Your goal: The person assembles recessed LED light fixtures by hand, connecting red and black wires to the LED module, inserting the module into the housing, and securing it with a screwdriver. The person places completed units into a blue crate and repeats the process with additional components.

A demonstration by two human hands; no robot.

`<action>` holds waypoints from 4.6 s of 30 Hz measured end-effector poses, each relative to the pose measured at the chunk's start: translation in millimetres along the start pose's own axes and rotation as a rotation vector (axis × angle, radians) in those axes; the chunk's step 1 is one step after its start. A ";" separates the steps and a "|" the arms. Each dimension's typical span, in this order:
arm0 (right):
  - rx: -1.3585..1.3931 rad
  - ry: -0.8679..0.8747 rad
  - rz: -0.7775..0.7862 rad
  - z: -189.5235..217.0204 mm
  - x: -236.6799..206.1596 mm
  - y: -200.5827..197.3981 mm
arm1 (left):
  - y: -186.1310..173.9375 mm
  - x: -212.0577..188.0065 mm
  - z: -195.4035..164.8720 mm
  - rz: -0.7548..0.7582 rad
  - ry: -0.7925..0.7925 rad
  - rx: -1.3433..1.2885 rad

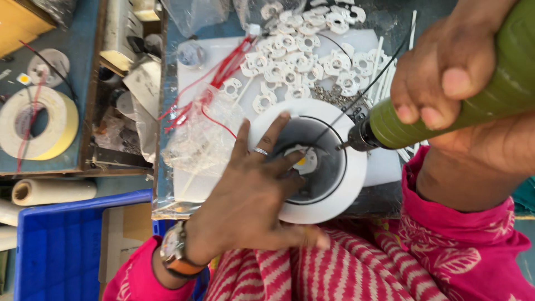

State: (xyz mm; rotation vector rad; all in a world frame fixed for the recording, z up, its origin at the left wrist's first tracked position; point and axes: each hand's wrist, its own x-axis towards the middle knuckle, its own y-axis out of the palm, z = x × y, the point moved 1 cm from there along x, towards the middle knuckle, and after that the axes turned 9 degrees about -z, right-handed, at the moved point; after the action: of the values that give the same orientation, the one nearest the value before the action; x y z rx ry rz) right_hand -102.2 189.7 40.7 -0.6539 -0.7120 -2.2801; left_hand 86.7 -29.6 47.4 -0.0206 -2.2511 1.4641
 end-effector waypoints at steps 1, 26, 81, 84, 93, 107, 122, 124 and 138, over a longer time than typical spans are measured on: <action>0.006 -0.001 0.007 -0.9 0.8 -2.7 | -6.8 1.9 4.3 -0.023 -0.042 -0.017; 0.081 0.012 0.118 -6.5 -1.4 -15.6 | 36.3 45.8 3.6 0.122 -0.033 0.559; -0.424 -0.040 -0.208 -20.3 82.1 -6.6 | 161.8 149.5 172.6 0.104 0.070 -0.123; -0.417 -0.081 -0.217 -19.0 86.6 -6.7 | 160.7 152.7 169.2 0.113 0.073 -0.100; -0.481 -0.052 -0.165 -15.0 73.6 -15.8 | 156.3 154.8 151.5 0.199 0.169 -0.157; -0.488 -0.039 -0.171 -2.3 67.3 -1.1 | 157.9 144.9 142.2 0.202 0.295 -0.058; -0.377 0.058 -0.175 1.9 61.7 -14.9 | 163.3 146.0 164.4 0.056 0.080 -0.610; -0.292 0.085 -0.139 4.7 60.2 -26.5 | 141.4 147.0 174.4 0.088 -0.107 -0.984; 0.162 0.018 0.171 8.3 27.7 9.0 | 15.4 -28.7 38.4 -0.494 -0.106 -0.462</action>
State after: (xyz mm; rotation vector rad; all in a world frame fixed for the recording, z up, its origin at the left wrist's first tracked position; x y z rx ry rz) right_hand -112.0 177.3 66.5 -0.5931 -0.7917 -2.0453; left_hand 94.5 -63.3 10.8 0.4434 -2.4002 0.6933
